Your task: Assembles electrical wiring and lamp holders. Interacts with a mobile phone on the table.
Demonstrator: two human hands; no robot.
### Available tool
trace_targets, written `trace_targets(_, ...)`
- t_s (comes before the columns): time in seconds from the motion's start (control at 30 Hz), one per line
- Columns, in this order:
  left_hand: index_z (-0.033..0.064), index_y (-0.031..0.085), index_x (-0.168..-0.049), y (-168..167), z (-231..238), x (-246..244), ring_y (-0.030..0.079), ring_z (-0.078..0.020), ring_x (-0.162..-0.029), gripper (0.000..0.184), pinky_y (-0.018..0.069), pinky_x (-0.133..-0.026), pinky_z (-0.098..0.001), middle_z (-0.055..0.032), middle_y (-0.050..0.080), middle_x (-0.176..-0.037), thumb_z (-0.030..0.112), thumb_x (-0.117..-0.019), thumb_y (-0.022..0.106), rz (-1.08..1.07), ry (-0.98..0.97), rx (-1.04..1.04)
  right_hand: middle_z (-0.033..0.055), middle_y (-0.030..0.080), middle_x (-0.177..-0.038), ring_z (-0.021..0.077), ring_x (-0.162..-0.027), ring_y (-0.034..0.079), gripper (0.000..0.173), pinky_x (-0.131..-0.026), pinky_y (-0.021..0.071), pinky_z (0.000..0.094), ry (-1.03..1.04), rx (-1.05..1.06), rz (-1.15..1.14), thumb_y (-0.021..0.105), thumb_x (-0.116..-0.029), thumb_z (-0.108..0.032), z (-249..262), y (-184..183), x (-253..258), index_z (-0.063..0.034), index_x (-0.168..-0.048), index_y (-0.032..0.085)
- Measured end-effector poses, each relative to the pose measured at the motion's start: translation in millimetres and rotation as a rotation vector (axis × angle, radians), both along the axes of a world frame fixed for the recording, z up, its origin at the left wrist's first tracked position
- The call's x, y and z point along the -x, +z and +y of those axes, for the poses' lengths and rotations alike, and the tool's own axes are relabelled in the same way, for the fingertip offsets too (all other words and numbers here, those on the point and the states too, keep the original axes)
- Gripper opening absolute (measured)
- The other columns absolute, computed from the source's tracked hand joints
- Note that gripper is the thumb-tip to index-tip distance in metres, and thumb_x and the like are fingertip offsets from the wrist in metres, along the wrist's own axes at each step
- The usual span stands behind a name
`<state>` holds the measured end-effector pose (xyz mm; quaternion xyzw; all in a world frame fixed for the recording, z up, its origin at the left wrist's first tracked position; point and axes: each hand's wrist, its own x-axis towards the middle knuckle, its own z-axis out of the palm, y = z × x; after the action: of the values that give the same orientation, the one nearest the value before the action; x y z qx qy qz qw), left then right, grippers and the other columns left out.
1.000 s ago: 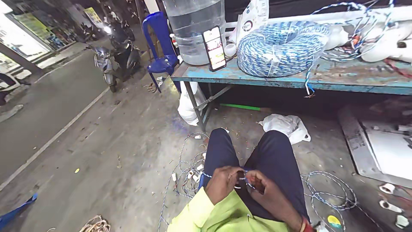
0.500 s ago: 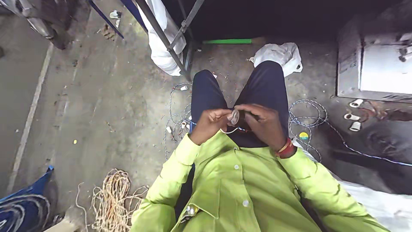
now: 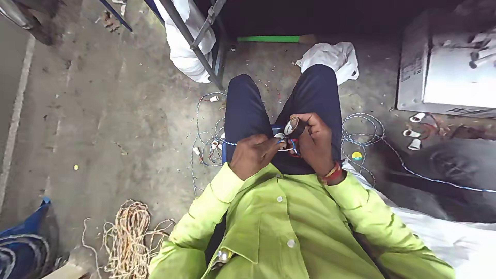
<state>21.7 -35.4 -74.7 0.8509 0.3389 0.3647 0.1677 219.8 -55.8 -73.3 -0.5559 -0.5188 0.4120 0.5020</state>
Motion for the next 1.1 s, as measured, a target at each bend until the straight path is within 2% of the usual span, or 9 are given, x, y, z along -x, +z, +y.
trace_targets(0.17, 0.003, 0.08, -0.098, -6, -1, 2, 0.057, -0.0169, -0.057, 0.016, 0.0492, -0.053, -0.0285, -0.0065, 0.059, -0.064, 0.016, -0.0943, 0.072, -0.013, 0.001, -0.25, 0.0048, 0.066, -0.075, 0.0114, -0.048, 0.057, 0.02, -0.04, 0.0502, 0.0278, 0.016, 0.205, 0.111, 0.052, -0.1061, -0.014, 1, -1, 5, -0.0032, -0.12, 0.062)
trace_targets(0.3, 0.0037, 0.08, -0.1, -8, -3, 2, 0.052, -0.0181, -0.054, 0.015, 0.0446, -0.051, -0.03, -0.0055, 0.055, -0.061, 0.016, -0.0933, 0.074, 0.008, 0.034, -0.341, 0.004, 0.06, -0.062, 0.009, -0.04, 0.051, 0.011, -0.036, 0.0441, 0.0237, 0.038, 0.396, 0.17, 0.06, -0.1034, -0.015, 4, 3, 7, -0.0044, -0.103, 0.064)
trace_targets(0.53, 0.0077, 0.079, -0.111, -5, 0, 8, 0.053, -0.0184, -0.054, 0.022, 0.0454, -0.052, -0.031, -0.0047, 0.056, -0.062, 0.022, -0.0962, 0.072, 0.081, 0.049, -0.314, 0.0049, 0.057, -0.058, 0.0091, -0.04, 0.05, 0.017, -0.038, 0.0434, 0.0239, 0.254, 0.537, -0.01, 0.059, -0.1018, -0.012, 7, 14, 4, -0.0038, -0.088, 0.063)
trace_targets(0.63, 0.0082, 0.079, -0.109, -4, 0, 6, 0.057, -0.0195, -0.056, 0.021, 0.0471, -0.051, -0.032, -0.0055, 0.059, -0.065, 0.021, -0.0992, 0.065, 0.172, 0.084, -0.239, 0.0073, 0.062, -0.063, 0.0117, -0.043, 0.055, 0.015, -0.04, 0.0478, 0.0272, 0.206, 0.523, -0.01, 0.061, -0.1024, -0.013, 15, 12, 7, -0.0005, -0.097, 0.067)
trace_targets(0.7, 0.0066, 0.079, -0.106, -1, 4, 7, 0.061, -0.0208, -0.059, 0.021, 0.0511, -0.052, -0.0338, -0.0074, 0.063, -0.068, 0.02, -0.0997, 0.063, 0.176, 0.136, -0.213, 0.0085, 0.067, -0.075, 0.0118, -0.051, 0.062, 0.028, -0.048, 0.0553, 0.0281, 0.139, 0.408, 0.156, 0.058, -0.1052, -0.017, 10, 5, 3, -0.0017, -0.129, 0.059)
trace_targets(0.73, 0.0057, 0.079, -0.106, 1, 6, 9, 0.062, -0.0211, -0.059, 0.021, 0.052, -0.053, -0.0341, -0.008, 0.065, -0.069, 0.02, -0.0993, 0.065, 0.159, 0.162, -0.202, 0.0073, 0.068, -0.08, 0.0111, -0.057, 0.064, 0.03, -0.053, 0.0575, 0.0274, 0.13, 0.365, 0.231, 0.055, -0.1067, -0.02, 6, 5, -1, -0.0051, -0.133, 0.054)
trace_targets(0.83, 0.005, 0.08, -0.104, 3, 11, 14, 0.061, -0.0195, -0.058, 0.021, 0.0515, -0.053, -0.0329, -0.0079, 0.064, -0.067, 0.021, -0.0976, 0.068, 0.12, 0.201, -0.192, 0.005, 0.072, -0.09, 0.012, -0.071, 0.07, 0.023, -0.066, 0.0618, 0.0287, 0.157, 0.265, 0.326, 0.057, -0.1054, -0.021, 6, 4, -9, -0.0034, -0.118, 0.064)
trace_targets(0.97, 0.0055, 0.08, -0.101, 0, 13, 9, 0.06, -0.0179, -0.056, 0.02, 0.0505, -0.051, -0.031, -0.0071, 0.062, -0.064, 0.021, -0.0961, 0.069, 0.084, 0.193, -0.216, -0.0003, 0.074, -0.096, 0.0061, -0.07, 0.066, 0.036, -0.062, 0.0574, 0.0229, 0.218, 0.15, 0.133, 0.077, -0.0918, -0.021, 10, -4, -6, -0.0081, -0.125, 0.072)
trace_targets(1.1, 0.0079, 0.08, -0.104, -4, 14, 9, 0.061, -0.0187, -0.058, 0.02, 0.0518, -0.053, -0.0323, -0.0066, 0.064, -0.067, 0.023, -0.0986, 0.068, 0.087, 0.198, -0.2, 0.0002, 0.072, -0.104, 0.0078, -0.077, 0.067, 0.02, -0.066, 0.0592, 0.0252, 0.287, 0.105, 0.028, 0.081, -0.0863, -0.021, 14, -4, -10, -0.0122, -0.105, 0.079)
